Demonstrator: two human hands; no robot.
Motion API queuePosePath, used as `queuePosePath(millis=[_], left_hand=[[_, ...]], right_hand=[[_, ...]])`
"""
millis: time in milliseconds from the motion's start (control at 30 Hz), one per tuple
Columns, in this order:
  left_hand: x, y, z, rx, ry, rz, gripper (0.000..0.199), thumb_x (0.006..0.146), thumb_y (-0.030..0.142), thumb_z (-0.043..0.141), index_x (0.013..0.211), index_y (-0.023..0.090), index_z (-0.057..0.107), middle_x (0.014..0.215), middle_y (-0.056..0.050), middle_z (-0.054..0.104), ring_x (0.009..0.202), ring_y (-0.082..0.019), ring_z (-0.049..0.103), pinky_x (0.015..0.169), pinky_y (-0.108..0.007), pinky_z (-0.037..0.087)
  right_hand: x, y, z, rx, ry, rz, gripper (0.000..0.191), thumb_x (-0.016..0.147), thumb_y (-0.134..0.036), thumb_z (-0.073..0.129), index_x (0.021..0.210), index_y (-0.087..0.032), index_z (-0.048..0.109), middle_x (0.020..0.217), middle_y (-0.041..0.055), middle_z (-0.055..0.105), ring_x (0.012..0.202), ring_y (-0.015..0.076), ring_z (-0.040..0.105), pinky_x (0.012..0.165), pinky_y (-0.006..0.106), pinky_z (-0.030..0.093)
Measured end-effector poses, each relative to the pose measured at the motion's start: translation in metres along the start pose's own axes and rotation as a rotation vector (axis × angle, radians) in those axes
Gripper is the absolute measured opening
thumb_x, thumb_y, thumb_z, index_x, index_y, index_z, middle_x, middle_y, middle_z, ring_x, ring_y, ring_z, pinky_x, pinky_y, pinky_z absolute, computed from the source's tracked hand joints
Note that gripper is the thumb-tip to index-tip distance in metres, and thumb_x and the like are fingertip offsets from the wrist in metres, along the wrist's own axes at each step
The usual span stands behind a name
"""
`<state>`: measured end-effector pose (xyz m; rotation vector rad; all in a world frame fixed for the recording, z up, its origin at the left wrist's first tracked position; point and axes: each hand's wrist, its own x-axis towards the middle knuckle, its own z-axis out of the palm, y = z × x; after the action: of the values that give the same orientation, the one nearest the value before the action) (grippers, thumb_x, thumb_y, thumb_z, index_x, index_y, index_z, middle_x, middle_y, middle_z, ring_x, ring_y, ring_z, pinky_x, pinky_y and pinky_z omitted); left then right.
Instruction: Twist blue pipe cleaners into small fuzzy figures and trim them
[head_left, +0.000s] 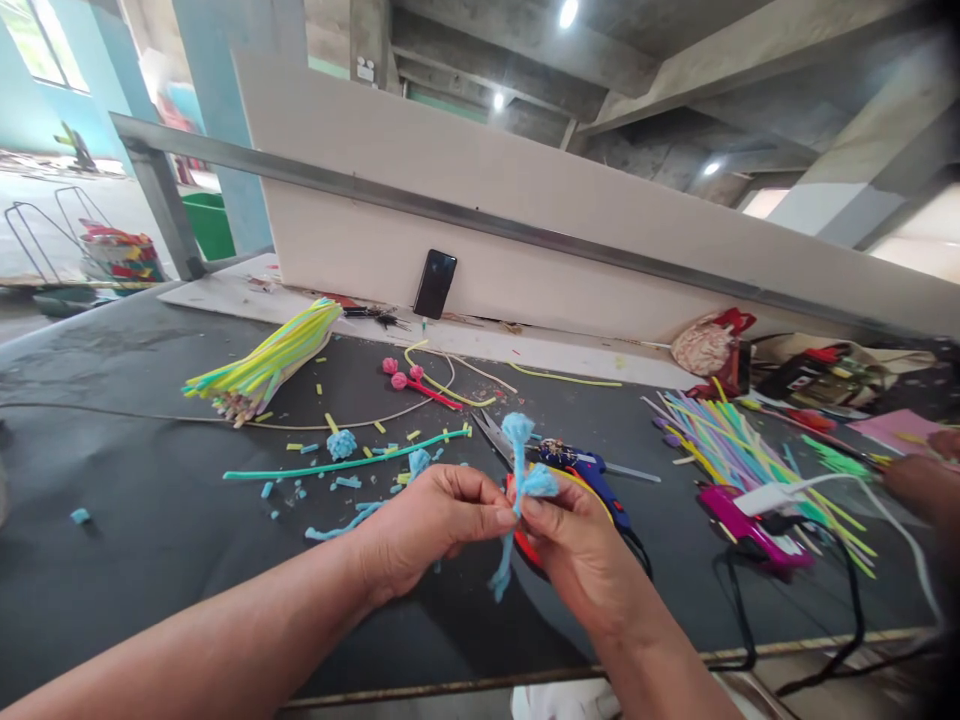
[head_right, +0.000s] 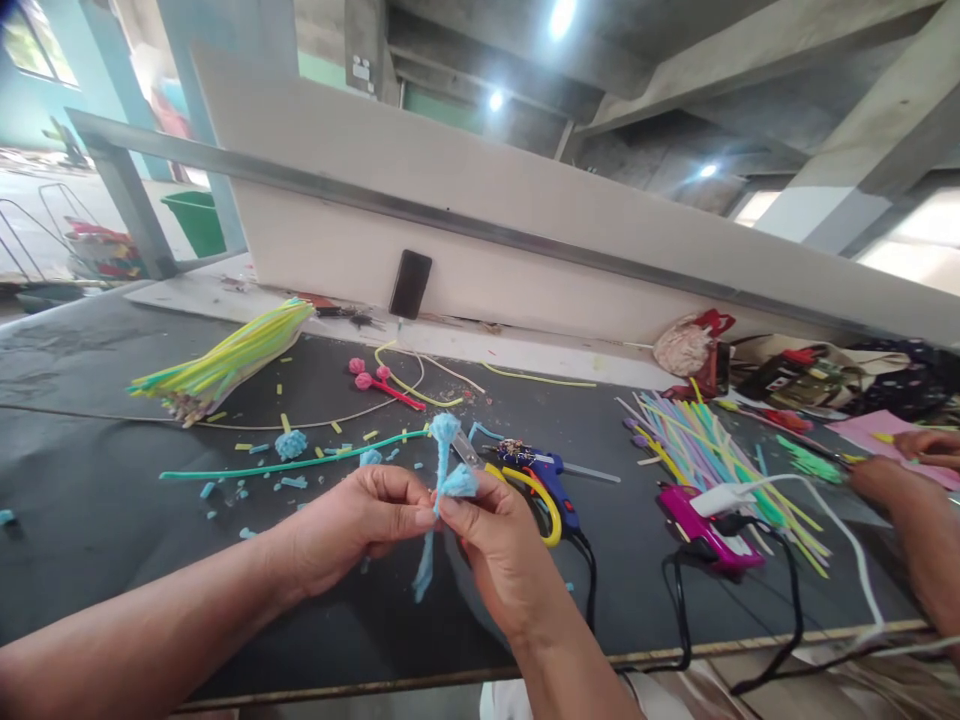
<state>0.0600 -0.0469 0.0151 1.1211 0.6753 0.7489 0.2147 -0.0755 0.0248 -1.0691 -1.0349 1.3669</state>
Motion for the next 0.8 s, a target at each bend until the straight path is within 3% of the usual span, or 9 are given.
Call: queuePosePath(millis=[133,200,267,333,400,467,633,733,800], left_hand=[[0.006,-0.007,0.004,0.361,0.252,0.109,0.012,0.069,0.025,0.061,0.064,0.015,0.064,0.052,0.005,0.048,0.050,-0.007,0.038,0.049,-0.021,0.030],[0.008,-0.011,0.004,0.516,0.317,0.228,0.013,0.070,0.016,0.054,0.068,0.016,0.067,0.060,0.003,0.056,0.059,-0.010,0.046,0.056,-0.022,0.034],[0.007,-0.013,0.003,0.548,0.317,0.287,0.016,0.071,0.015,0.052,0.068,0.017,0.067,0.063,0.003,0.058,0.063,-0.011,0.048,0.060,-0.022,0.035],[0.005,-0.011,-0.001,0.424,0.256,0.240,0.013,0.073,0.022,0.056,0.065,0.016,0.064,0.057,0.004,0.051,0.056,-0.009,0.042,0.054,-0.021,0.033],[0.002,-0.007,-0.004,0.219,0.150,0.146,0.018,0.073,0.031,0.061,0.065,0.015,0.061,0.052,0.006,0.043,0.047,-0.006,0.033,0.046,-0.020,0.026],[0.000,-0.003,-0.006,0.023,0.020,0.059,0.022,0.070,0.034,0.066,0.063,0.014,0.058,0.047,0.008,0.036,0.042,-0.005,0.024,0.041,-0.020,0.018],[-0.004,-0.003,-0.004,-0.209,-0.229,-0.102,0.020,0.069,0.031,0.069,0.067,0.013,0.060,0.042,0.011,0.028,0.037,-0.003,0.014,0.038,-0.022,0.007],[-0.002,-0.007,-0.002,-0.192,-0.213,-0.116,0.022,0.069,0.034,0.069,0.068,0.013,0.060,0.041,0.011,0.029,0.037,-0.004,0.015,0.038,-0.022,0.007],[0.001,-0.008,0.000,-0.121,-0.118,-0.088,0.025,0.070,0.037,0.067,0.066,0.014,0.058,0.043,0.010,0.031,0.038,-0.004,0.017,0.038,-0.022,0.010]], right_hand=[[0.003,0.008,0.008,-0.663,0.385,-0.377,0.010,0.063,-0.020,0.066,0.057,-0.019,0.058,0.059,-0.0023,0.051,0.061,0.0150,0.044,0.061,0.028,0.035],[0.004,0.012,0.013,-0.848,0.518,-0.497,0.013,0.060,-0.016,0.064,0.053,-0.020,0.053,0.057,-0.0027,0.048,0.061,0.0152,0.042,0.060,0.029,0.033],[0.005,0.013,0.014,-0.766,0.451,-0.413,0.012,0.063,-0.018,0.065,0.056,-0.019,0.054,0.058,-0.0029,0.048,0.060,0.0147,0.042,0.060,0.028,0.033],[0.006,0.011,0.009,-0.471,0.217,-0.214,0.009,0.068,-0.024,0.068,0.067,-0.019,0.061,0.063,-0.0020,0.054,0.062,0.0143,0.046,0.063,0.028,0.037],[0.006,0.009,0.001,-0.136,-0.068,-0.054,0.018,0.069,-0.029,0.071,0.083,-0.019,0.066,0.074,0.0000,0.061,0.071,0.0149,0.051,0.071,0.029,0.040],[0.007,0.008,-0.007,0.070,-0.232,0.032,0.027,0.067,-0.030,0.076,0.091,-0.020,0.069,0.078,0.0009,0.064,0.074,0.0144,0.054,0.076,0.028,0.041],[0.006,0.007,-0.018,0.185,-0.276,0.091,0.021,0.061,-0.026,0.081,0.081,-0.022,0.073,0.070,-0.0012,0.065,0.062,0.0104,0.054,0.065,0.025,0.042],[0.003,0.004,-0.018,0.067,-0.261,0.055,0.015,0.066,-0.028,0.078,0.077,-0.020,0.071,0.071,-0.0005,0.064,0.061,0.0107,0.053,0.064,0.025,0.042],[0.002,0.005,-0.016,-0.108,-0.157,-0.035,0.014,0.071,-0.031,0.073,0.076,-0.019,0.068,0.072,0.0001,0.063,0.066,0.0129,0.053,0.066,0.027,0.042]])
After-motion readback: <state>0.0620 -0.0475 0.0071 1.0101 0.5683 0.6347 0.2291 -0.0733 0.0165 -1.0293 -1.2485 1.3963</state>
